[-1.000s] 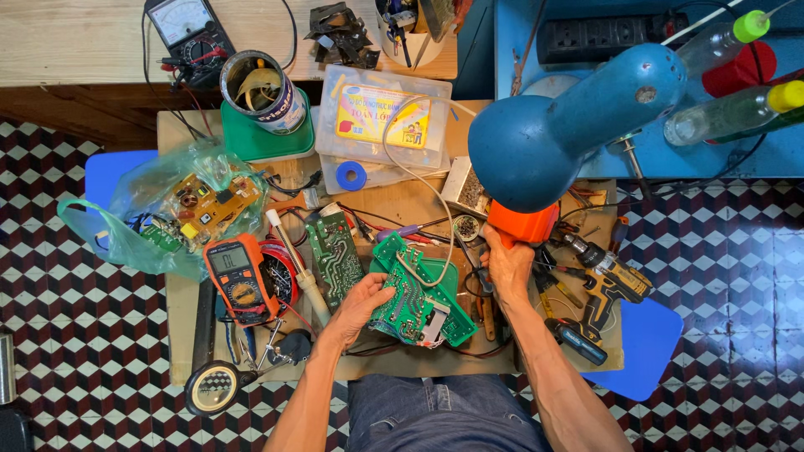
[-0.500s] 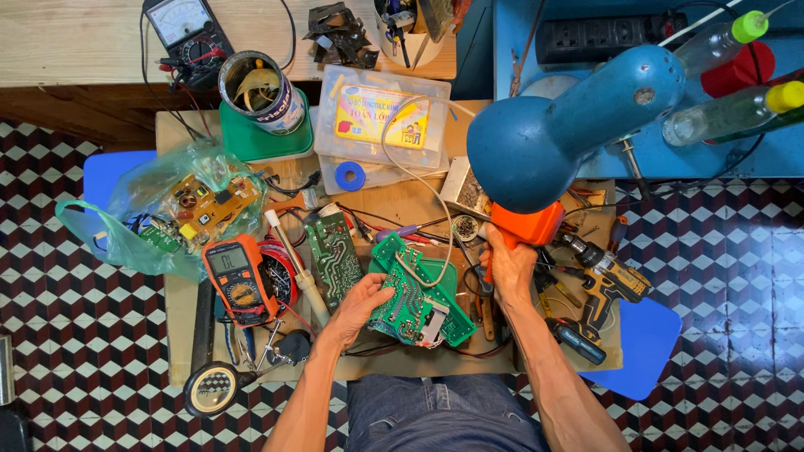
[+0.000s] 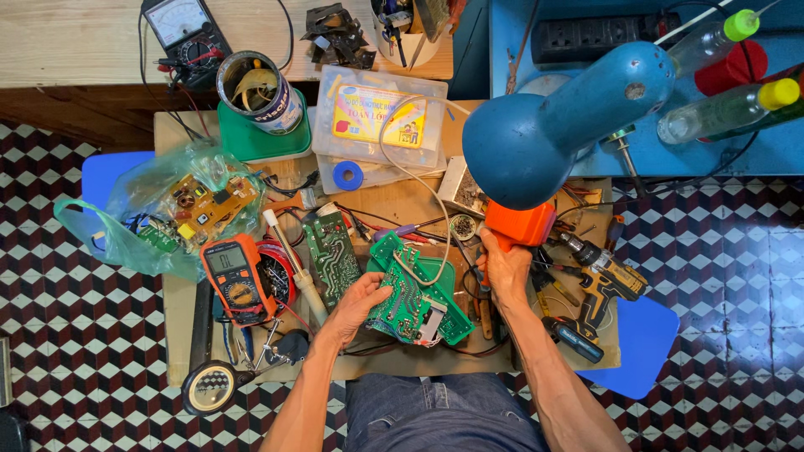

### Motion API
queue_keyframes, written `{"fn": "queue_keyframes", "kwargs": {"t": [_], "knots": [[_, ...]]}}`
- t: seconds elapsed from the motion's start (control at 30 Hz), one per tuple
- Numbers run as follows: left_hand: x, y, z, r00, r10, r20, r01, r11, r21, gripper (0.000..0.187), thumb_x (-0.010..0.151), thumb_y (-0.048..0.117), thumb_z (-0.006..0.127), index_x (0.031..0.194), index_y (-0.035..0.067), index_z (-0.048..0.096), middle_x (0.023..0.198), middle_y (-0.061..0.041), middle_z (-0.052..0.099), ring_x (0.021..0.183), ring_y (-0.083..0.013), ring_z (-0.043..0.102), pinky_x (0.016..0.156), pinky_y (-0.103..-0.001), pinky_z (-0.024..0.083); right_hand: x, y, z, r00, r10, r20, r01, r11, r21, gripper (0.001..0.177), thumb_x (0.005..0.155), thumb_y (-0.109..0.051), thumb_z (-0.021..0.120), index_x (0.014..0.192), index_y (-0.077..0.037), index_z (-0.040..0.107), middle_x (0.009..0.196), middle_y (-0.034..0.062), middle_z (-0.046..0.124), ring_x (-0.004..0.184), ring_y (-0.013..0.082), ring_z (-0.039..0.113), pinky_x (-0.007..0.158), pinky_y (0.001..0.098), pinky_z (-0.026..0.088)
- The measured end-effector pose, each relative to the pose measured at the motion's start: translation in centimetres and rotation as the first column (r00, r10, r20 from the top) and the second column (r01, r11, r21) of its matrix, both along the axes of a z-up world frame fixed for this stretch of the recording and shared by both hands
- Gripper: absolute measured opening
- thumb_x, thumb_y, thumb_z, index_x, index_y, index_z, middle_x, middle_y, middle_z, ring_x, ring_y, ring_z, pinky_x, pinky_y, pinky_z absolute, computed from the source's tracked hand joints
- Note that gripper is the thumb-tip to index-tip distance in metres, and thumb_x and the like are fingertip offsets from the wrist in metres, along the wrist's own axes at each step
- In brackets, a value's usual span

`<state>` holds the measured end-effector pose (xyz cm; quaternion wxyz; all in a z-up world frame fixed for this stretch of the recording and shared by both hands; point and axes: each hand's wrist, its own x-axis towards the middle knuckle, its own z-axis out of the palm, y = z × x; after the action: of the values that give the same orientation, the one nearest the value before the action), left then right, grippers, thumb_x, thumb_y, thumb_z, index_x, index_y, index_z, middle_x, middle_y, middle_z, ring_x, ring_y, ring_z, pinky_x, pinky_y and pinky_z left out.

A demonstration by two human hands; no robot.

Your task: The person uses a heat gun to apply heat to a green circuit board while holding it with the other hand. They repeatedly move the heat gun across different areas of the board and briefly handle a roll of blue tape before resuming heating.

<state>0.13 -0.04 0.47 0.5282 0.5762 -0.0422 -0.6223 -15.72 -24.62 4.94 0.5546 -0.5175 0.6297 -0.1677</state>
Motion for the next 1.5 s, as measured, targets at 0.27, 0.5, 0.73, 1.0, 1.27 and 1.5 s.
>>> {"fn": "queue_keyframes", "kwargs": {"t": [0.27,0.5,0.73,1.0,1.27,1.5], "knots": [[-0.1,0.0,-0.3,1.000,0.014,-0.005,-0.014,1.000,-0.022,0.055,0.093,0.024,0.068,0.140,0.000,0.050,0.128,-0.009,0.067,0.120,-0.0142,0.058,0.107,-0.030,0.041,-0.2,-0.1,0.3,1.000,0.016,-0.013,-0.016,1.000,0.000,0.039,0.087,-0.035,0.079,0.082,0.003,0.071,0.062,0.0090,0.065,0.051,0.0160,0.059,0.049,0.0291,0.047],[-0.2,0.1,-0.4,1.000,0.019,-0.014,-0.019,0.998,-0.052,0.051,0.094,0.024,0.069,0.136,0.000,0.053,0.125,-0.009,0.068,0.117,-0.0146,0.058,0.106,-0.029,0.042,-2.5,0.9,2.8,0.986,0.017,0.168,-0.002,0.996,-0.093,0.030,0.086,-0.022,0.077,0.106,0.000,0.068,0.081,0.0042,0.069,0.058,0.0149,0.063,0.053,0.0288,0.049],[-0.1,0.0,-0.4,1.000,0.012,-0.018,-0.013,0.999,-0.051,0.049,0.094,0.024,0.068,0.135,0.002,0.054,0.124,-0.009,0.068,0.117,-0.0141,0.059,0.106,-0.029,0.042,-5.8,1.8,3.6,0.949,0.007,0.315,-0.011,1.000,0.013,0.020,0.096,-0.017,0.072,0.105,0.001,0.072,0.075,0.0088,0.068,0.064,0.0157,0.065,0.061,0.0271,0.053],[0.0,-0.1,-0.4,1.000,0.004,-0.029,-0.005,0.999,-0.043,0.049,0.094,0.025,0.069,0.135,0.002,0.054,0.124,-0.010,0.068,0.117,-0.0154,0.060,0.105,-0.030,0.043,-6.5,2.1,5.5,0.889,-0.050,0.456,-0.005,0.993,0.120,0.024,0.089,-0.015,0.069,0.108,-0.001,0.066,0.084,0.0120,0.074,0.062,0.0179,0.067,0.055,0.0318,0.055],[-0.1,0.0,-0.3,0.995,0.046,-0.083,-0.050,0.997,-0.055,0.044,0.094,0.022,0.069,0.131,0.001,0.056,0.120,-0.009,0.071,0.112,-0.0148,0.063,0.100,-0.031,0.048,-5.8,2.7,6.2,0.852,-0.053,0.520,-0.047,0.983,0.178,0.031,0.094,-0.024,0.068,0.107,0.004,0.065,0.085,0.0172,0.071,0.059,0.0192,0.065,0.052,0.0316,0.053],[0.0,0.0,-0.4,0.998,0.026,-0.055,-0.029,0.998,-0.055,0.046,0.094,0.023,0.069,0.133,0.002,0.056,0.118,-0.009,0.071,0.112,-0.0145,0.063,0.100,-0.030,0.047,-5.7,3.1,6.2,0.849,-0.092,0.520,-0.038,0.972,0.233,0.035,0.095,-0.028,0.068,0.108,0.005,0.067,0.086,0.0164,0.071,0.060,0.0185,0.065,0.050,0.0290,0.051]]}}
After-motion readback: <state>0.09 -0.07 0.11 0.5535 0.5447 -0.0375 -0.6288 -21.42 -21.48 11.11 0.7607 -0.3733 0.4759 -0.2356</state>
